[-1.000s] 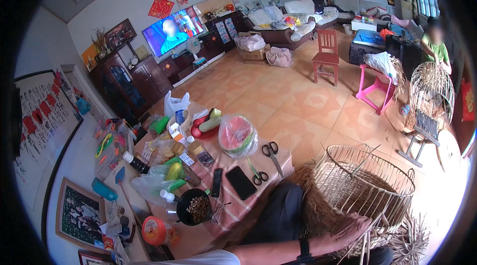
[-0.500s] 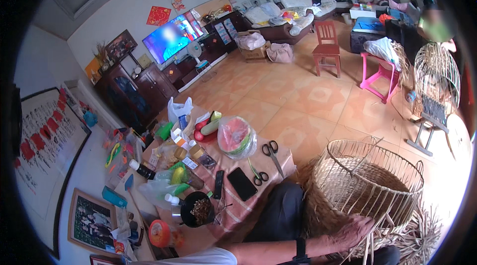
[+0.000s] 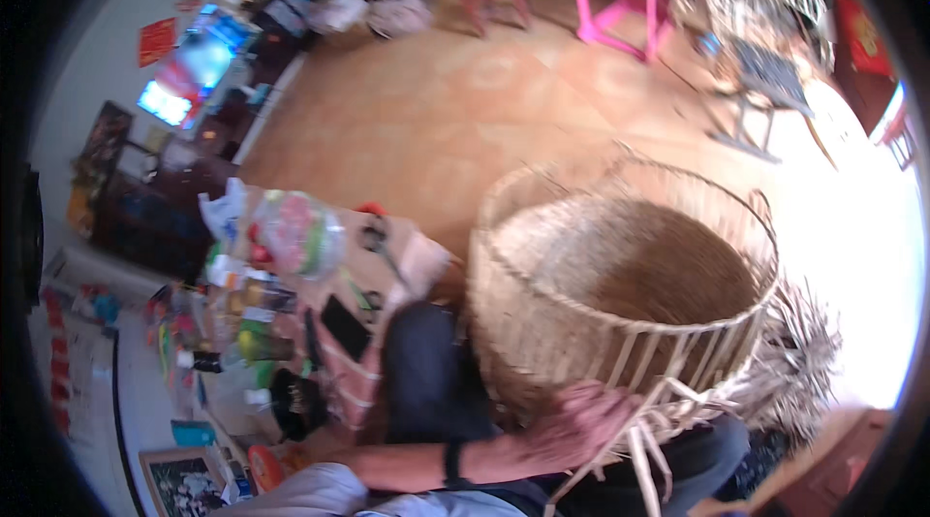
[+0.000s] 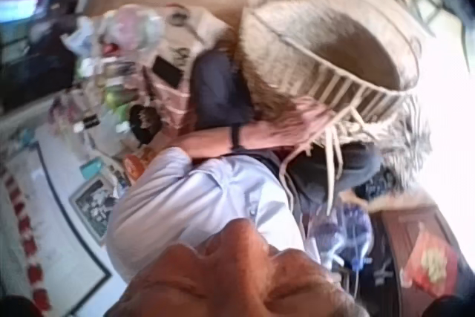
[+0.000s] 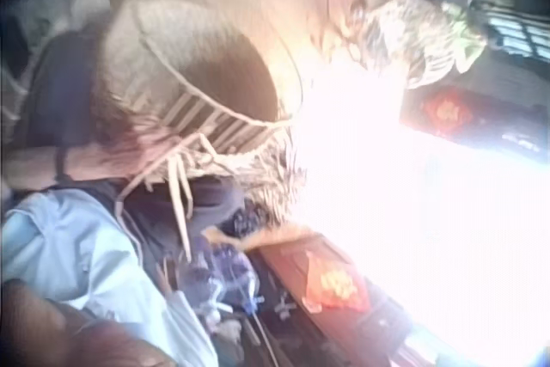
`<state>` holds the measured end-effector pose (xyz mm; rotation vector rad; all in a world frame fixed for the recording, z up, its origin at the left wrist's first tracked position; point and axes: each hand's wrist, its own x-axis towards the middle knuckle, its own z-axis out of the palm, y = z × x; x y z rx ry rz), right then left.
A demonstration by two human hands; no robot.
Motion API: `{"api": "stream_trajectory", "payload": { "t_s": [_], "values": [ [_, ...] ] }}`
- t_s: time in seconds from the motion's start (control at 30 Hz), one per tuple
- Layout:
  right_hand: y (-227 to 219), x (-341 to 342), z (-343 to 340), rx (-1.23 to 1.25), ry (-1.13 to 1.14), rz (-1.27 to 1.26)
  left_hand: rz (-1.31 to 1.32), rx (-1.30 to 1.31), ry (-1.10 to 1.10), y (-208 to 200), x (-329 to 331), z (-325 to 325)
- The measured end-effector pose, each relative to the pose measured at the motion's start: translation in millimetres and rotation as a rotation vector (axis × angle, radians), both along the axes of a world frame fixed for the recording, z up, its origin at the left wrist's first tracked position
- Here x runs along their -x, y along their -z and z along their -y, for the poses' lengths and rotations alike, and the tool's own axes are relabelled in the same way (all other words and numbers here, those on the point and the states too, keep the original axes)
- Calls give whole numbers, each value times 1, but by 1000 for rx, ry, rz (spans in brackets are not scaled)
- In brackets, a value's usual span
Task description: Weaving a basket by hand using bamboo or reed strips.
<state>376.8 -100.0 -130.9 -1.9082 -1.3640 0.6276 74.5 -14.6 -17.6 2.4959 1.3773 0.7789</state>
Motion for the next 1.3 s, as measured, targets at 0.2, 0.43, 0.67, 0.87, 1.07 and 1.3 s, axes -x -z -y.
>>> {"api": "stream_trajectory", "payload": {
  "t_s": [0.2,0.43,0.67,0.87,1.07,1.3],
  "values": [
    [-26,-11,-30,171,-1,184,-18,78,54,-14,0,6],
    [-56,34,-67,184,-63,240,-32,218,37,-19,-2,11],
    [-25,39,-43,-144,162,289,79,155,-8,-15,-17,-1],
    [12,8,70,-92,195,-212,98,121,-24,-12,2,10],
    [1,-98,163,654,-50,-1009,145,128,23,-7,-6,7],
    [-147,-42,85,997,-684,-287,185,28,-57,-2,0,13]
  ]
}}
